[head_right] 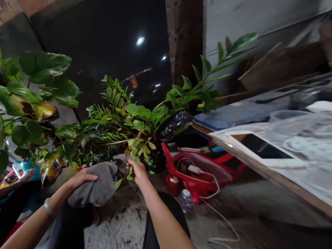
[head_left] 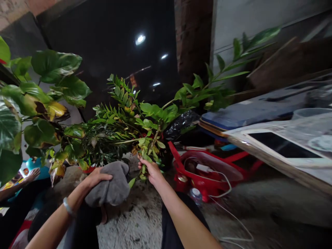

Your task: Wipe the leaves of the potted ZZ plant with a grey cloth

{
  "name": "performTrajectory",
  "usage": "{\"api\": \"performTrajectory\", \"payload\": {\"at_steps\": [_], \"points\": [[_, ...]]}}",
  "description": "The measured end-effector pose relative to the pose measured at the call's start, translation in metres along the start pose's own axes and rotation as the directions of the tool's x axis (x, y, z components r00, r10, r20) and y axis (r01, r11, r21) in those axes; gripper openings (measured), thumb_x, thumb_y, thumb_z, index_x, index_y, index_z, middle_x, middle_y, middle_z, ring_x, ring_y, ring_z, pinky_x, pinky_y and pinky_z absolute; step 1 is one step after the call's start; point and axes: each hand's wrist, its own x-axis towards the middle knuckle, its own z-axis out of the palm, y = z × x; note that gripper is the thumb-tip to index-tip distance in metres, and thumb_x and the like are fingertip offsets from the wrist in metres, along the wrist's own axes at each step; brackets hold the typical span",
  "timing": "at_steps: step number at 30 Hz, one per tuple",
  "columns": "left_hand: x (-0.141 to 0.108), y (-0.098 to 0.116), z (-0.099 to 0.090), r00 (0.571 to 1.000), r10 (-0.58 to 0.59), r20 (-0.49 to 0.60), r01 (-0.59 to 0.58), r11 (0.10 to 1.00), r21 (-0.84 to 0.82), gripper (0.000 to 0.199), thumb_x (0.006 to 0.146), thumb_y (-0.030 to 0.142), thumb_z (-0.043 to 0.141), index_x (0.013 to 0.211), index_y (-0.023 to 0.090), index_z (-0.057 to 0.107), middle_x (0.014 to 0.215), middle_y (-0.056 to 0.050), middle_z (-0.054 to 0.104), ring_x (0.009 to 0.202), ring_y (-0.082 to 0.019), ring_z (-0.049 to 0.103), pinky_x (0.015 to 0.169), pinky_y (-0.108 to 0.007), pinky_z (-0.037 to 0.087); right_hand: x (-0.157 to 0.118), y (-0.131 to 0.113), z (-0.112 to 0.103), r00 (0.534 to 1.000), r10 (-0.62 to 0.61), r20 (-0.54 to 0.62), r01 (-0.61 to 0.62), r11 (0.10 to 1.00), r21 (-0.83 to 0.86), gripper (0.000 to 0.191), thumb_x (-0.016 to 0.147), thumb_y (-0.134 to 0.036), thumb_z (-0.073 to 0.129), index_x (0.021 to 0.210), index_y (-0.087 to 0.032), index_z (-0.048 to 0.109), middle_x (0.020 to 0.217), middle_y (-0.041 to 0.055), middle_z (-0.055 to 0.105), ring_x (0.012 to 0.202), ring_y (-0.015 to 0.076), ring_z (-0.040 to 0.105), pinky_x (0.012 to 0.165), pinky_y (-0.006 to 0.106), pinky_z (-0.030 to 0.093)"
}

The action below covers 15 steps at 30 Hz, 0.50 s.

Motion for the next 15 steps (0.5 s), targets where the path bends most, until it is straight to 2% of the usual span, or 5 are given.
{"api": "performTrajectory", "payload": {"at_steps": [3,5,9,12,15], "points": [[-0.015,0.02,-0.025,0.993,0.05,-0.102,-0.057,0.996,-0.064,0.045,0.057,0.037,0.088,0.096,0.016,0.079,0.092,-0.008,0.08,0.089,-0.03,0.073,0.086,-0.04,0.057,0.002,0.0,0.0,1.0,0.013,0.0,-0.013,1.0,-0.009,0.014,0.072,-0.019,0.08,0.083,-0.017,0.072,0.057,0.0007,0.072,0.045,0.0138,0.065,0.039,0.019,0.044],[-0.003,0.039,-0.031,0.963,0.132,-0.234,-0.17,0.974,-0.151,0.047,0.057,0.038,0.088,0.098,0.016,0.078,0.093,-0.009,0.08,0.086,-0.028,0.073,0.081,-0.037,0.057,0.003,0.001,0.002,1.0,0.023,-0.016,-0.023,1.0,-0.021,0.013,0.073,-0.021,0.078,0.084,-0.017,0.072,0.058,0.0011,0.073,0.047,0.0146,0.067,0.039,0.02,0.044],[0.04,0.031,-0.011,0.92,0.106,-0.377,-0.222,0.934,-0.279,0.044,0.054,0.036,0.087,0.092,0.015,0.075,0.086,-0.009,0.078,0.082,-0.027,0.072,0.08,-0.038,0.057,0.005,0.006,0.007,0.999,0.03,-0.033,-0.031,0.999,-0.038,0.016,0.074,-0.024,0.079,0.086,-0.018,0.073,0.064,0.0025,0.076,0.054,0.0166,0.071,0.045,0.021,0.049],[0.039,-0.011,0.0,0.963,0.01,-0.268,-0.047,0.99,-0.133,0.035,0.051,0.028,0.084,0.082,0.016,0.076,0.079,-0.007,0.077,0.081,-0.027,0.07,0.082,-0.04,0.055,0.004,0.01,0.009,0.999,0.038,-0.035,-0.039,0.999,-0.037,0.016,0.073,-0.021,0.079,0.087,-0.018,0.073,0.063,0.0018,0.075,0.052,0.0156,0.07,0.046,0.022,0.05],[-0.004,-0.034,-0.02,0.995,0.001,-0.1,0.004,0.999,0.046,0.033,0.05,0.024,0.083,0.082,0.018,0.078,0.079,-0.004,0.078,0.083,-0.027,0.069,0.084,-0.039,0.053,0.004,0.01,0.006,0.998,0.056,-0.038,-0.057,0.998,-0.041,0.016,0.071,-0.018,0.079,0.086,-0.017,0.073,0.059,0.0012,0.073,0.047,0.0148,0.067,0.042,0.021,0.047]]}}
